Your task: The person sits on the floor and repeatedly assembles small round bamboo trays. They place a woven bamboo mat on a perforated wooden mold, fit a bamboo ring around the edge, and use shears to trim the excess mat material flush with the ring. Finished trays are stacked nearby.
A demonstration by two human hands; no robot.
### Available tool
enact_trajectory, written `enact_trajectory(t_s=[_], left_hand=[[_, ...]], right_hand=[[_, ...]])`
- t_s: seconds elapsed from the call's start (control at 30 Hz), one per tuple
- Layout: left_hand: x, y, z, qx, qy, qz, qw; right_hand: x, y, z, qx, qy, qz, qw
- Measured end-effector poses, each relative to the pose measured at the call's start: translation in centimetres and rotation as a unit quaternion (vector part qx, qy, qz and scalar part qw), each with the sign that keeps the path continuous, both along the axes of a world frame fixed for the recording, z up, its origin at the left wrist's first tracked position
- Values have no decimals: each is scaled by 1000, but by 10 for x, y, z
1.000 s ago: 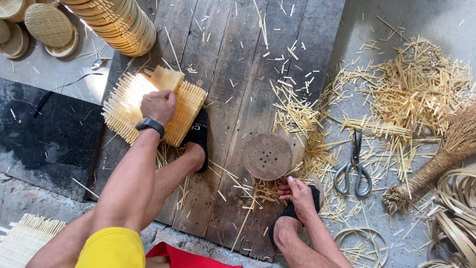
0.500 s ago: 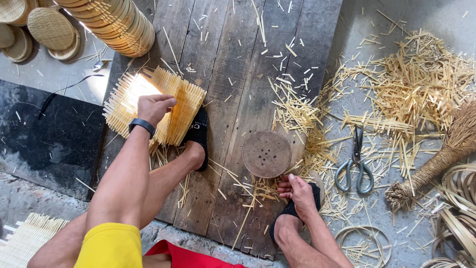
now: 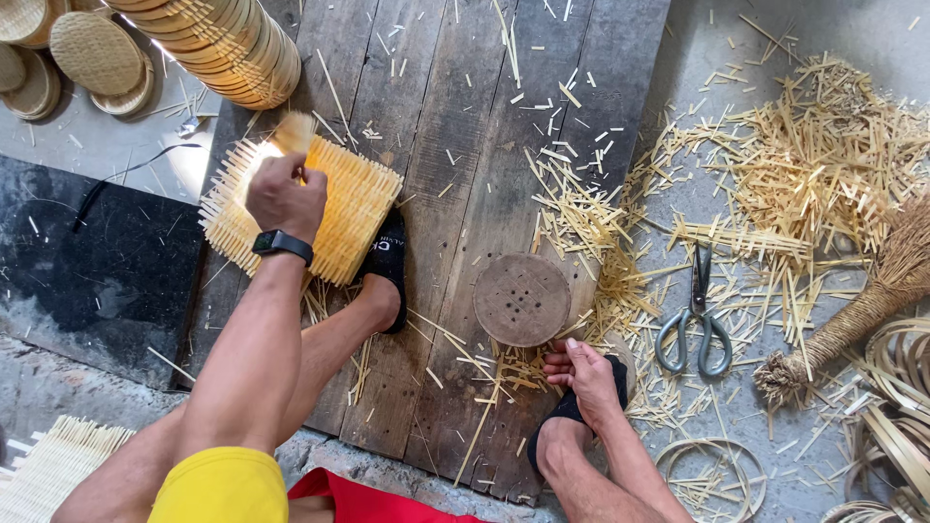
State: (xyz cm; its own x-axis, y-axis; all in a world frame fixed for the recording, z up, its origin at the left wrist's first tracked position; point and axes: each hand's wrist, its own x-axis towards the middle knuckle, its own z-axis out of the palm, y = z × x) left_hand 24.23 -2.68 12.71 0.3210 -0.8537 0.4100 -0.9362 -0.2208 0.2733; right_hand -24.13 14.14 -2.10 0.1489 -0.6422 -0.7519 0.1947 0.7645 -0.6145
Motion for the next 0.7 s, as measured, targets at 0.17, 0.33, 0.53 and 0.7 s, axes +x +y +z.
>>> enact_trajectory(t_s=[0.17, 0.33, 0.53, 0.7], left_hand=[[-99, 13, 21, -109, -21, -296, 949], [-231, 120, -14, 74, 58, -599, 795], [-239, 148, -42, 104, 169, -537, 820], [-207, 95, -74, 198, 281, -36, 938]], right_hand=[[0, -12, 20, -54, -32, -54, 997], [0, -38, 43, -100, -178, -102, 974], [9, -49, 48, -145, 146, -1, 979], [6, -58, 47, -179, 139, 19, 974]])
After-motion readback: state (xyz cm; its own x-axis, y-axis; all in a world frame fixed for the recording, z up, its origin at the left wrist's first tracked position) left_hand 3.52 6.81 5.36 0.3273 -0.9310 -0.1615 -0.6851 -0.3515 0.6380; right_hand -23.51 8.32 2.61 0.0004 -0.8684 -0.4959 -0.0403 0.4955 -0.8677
